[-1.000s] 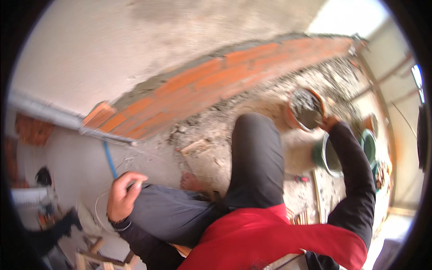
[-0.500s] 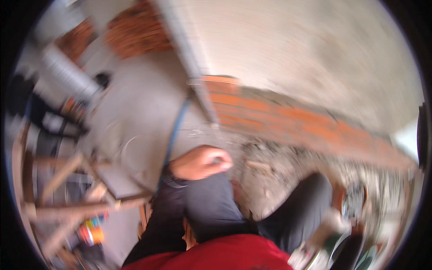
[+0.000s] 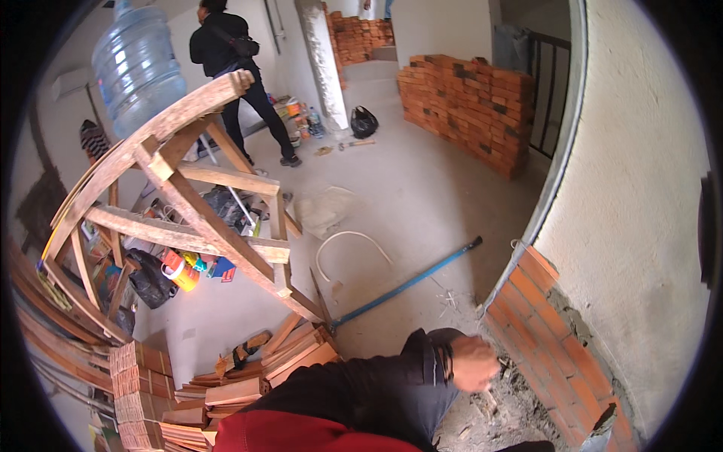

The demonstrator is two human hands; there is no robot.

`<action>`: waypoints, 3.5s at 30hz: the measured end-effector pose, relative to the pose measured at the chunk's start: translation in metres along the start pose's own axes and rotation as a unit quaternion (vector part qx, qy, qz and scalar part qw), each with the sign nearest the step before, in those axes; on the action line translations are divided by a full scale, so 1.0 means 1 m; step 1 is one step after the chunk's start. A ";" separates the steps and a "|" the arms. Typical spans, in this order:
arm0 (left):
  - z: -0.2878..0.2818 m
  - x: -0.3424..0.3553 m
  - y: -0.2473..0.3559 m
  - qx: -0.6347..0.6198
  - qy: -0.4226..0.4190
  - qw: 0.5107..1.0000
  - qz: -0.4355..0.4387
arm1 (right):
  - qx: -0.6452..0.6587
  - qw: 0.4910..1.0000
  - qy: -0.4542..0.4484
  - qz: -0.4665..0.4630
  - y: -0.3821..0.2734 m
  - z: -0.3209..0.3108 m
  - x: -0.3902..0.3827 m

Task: The person applies mortar to the back of a brick tile using a trowel and then presses the tile onto a wall to continue a pattern.

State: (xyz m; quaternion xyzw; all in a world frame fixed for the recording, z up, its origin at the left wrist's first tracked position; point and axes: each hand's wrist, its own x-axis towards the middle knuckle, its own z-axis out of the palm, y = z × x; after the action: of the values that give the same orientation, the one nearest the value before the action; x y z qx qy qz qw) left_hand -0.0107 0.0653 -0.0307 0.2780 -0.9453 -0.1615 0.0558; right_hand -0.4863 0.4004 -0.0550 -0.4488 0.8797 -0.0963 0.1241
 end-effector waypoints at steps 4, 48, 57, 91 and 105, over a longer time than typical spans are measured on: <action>0.015 -0.002 0.026 -0.099 -0.083 0.989 0.069 | 0.018 0.985 -0.016 -0.169 -0.117 -0.017 0.022; 0.023 0.002 0.043 -0.116 -0.247 0.955 0.118 | 0.057 0.960 0.250 -0.112 -0.196 0.120 0.100; 0.021 -0.002 0.040 -0.123 -0.243 0.956 0.112 | 0.088 0.965 0.240 -0.052 -0.164 0.100 0.076; 0.014 -0.013 0.034 -0.147 -0.199 0.958 0.145 | 0.016 0.987 0.110 -0.112 -0.175 0.035 0.089; 0.022 -0.001 0.038 -0.117 -0.252 0.954 0.115 | 0.149 0.963 0.218 -0.052 -0.136 0.132 0.103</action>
State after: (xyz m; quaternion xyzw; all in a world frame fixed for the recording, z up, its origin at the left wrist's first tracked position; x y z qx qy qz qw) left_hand -0.0334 0.1018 -0.0388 0.1095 -0.9286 -0.3286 -0.1335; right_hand -0.4001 0.2305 -0.1555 -0.4389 0.8365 -0.3279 -0.0100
